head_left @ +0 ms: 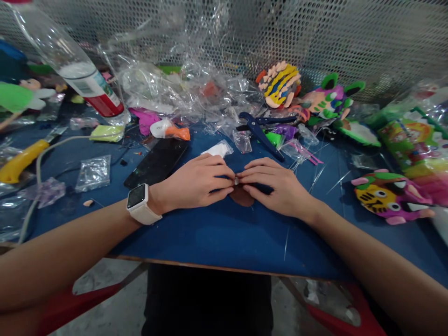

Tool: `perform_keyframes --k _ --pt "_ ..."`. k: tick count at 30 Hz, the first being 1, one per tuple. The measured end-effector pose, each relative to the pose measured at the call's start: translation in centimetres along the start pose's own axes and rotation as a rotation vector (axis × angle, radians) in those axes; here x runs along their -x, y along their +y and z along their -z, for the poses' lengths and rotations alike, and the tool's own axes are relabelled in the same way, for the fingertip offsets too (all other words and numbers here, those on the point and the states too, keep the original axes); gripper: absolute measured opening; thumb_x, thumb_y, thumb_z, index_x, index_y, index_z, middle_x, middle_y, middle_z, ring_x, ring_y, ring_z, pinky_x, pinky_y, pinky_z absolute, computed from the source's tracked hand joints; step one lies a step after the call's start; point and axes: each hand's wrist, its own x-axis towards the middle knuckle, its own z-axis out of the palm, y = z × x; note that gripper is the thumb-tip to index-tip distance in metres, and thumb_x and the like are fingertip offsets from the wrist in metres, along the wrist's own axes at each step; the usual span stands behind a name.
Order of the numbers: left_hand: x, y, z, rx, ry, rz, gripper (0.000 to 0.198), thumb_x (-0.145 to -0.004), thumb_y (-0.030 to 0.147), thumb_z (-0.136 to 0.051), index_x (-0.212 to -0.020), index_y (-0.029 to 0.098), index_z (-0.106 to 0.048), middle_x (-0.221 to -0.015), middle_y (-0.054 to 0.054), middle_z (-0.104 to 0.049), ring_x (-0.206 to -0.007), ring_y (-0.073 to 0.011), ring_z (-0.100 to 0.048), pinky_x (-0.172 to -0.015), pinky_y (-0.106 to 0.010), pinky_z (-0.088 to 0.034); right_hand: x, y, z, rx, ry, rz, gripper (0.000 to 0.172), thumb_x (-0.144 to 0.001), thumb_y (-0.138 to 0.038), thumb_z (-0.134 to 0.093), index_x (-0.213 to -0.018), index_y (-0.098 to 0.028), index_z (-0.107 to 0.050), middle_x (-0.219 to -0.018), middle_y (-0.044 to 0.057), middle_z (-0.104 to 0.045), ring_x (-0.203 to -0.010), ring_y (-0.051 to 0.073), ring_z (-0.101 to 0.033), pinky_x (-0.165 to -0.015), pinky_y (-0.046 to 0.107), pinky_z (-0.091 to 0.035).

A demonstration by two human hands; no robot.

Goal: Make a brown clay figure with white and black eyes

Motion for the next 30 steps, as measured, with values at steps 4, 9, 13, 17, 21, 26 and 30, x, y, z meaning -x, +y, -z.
perform_keyframes --k 4,9,13,17,21,26,30 --pt "0.04 -0.04 0.04 -0.014 -0.001 -0.019 0.026 -0.108 0.029 -0.056 -0.102 0.022 -0.080 -0.114 -0.005 -0.078 -0.107 -0.0223 -0.064 -0.097 -0.039 -0.049 0.02 -0.26 -0.05 -0.062 -0.040 -0.065 0.028 -0.095 -0.017 -0.068 -0.121 -0.028 -0.070 -0.119 0.005 -0.078 -0.125 0.028 -0.067 -0.105 0.050 -0.058" --pt "0.02 -0.13 0.22 -0.052 -0.034 -0.068 0.031 -0.108 0.034 -0.055 -0.094 0.022 -0.079 -0.093 -0.005 -0.073 -0.085 -0.0189 -0.058 -0.077 -0.034 -0.044 -0.04 -0.43 0.11 -0.100 -0.054 -0.108 0.026 -0.094 -0.019 -0.069 -0.119 -0.027 -0.067 -0.118 0.005 -0.077 -0.124 0.028 -0.066 -0.105 0.049 -0.057" --pt "0.03 -0.31 0.26 -0.069 -0.065 -0.078 0.029 -0.108 0.035 -0.055 -0.096 0.023 -0.079 -0.090 -0.004 -0.070 -0.083 -0.0181 -0.056 -0.074 -0.033 -0.041 -0.02 -0.47 0.03 -0.107 -0.042 -0.122 0.028 -0.094 -0.019 -0.068 -0.121 -0.028 -0.067 -0.120 0.005 -0.076 -0.124 0.028 -0.067 -0.106 0.051 -0.056" --pt "0.04 -0.42 0.25 -0.089 -0.069 -0.097 0.027 -0.109 0.036 -0.055 -0.106 0.024 -0.079 -0.090 -0.004 -0.070 -0.083 -0.0185 -0.057 -0.074 -0.033 -0.042 0.09 -0.52 -0.13 -0.131 -0.040 -0.111 0.029 -0.095 -0.017 -0.067 -0.121 -0.028 -0.067 -0.121 0.005 -0.076 -0.124 0.027 -0.067 -0.106 0.050 -0.057" --pt "0.04 -0.44 0.32 -0.095 -0.055 -0.090 0.027 -0.109 0.035 -0.055 -0.106 0.023 -0.079 -0.089 -0.003 -0.071 -0.082 -0.0178 -0.058 -0.072 -0.033 -0.042 0.16 -0.61 -0.19 -0.134 -0.032 -0.124 0.029 -0.095 -0.017 -0.067 -0.122 -0.029 -0.067 -0.121 0.005 -0.076 -0.124 0.028 -0.067 -0.106 0.051 -0.057" --pt "0.08 -0.48 0.20 -0.102 -0.028 -0.043 0.030 -0.109 0.032 -0.054 -0.094 0.021 -0.078 -0.086 -0.003 -0.072 -0.082 -0.0170 -0.060 -0.074 -0.032 -0.043 0.16 -0.65 -0.27 -0.117 0.011 -0.140 0.023 -0.096 -0.018 -0.066 -0.116 -0.030 -0.069 -0.116 0.004 -0.077 -0.119 0.027 -0.069 -0.101 0.048 -0.059" --pt "0.08 -0.42 0.04 -0.103 -0.001 -0.062 0.030 -0.108 0.031 -0.056 -0.090 0.019 -0.077 -0.082 -0.003 -0.072 -0.081 -0.0172 -0.060 -0.074 -0.032 -0.043 0.06 -0.68 -0.32 -0.117 0.020 -0.125 0.022 -0.096 -0.017 -0.067 -0.114 -0.029 -0.069 -0.113 0.004 -0.078 -0.117 0.026 -0.070 -0.101 0.047 -0.058"
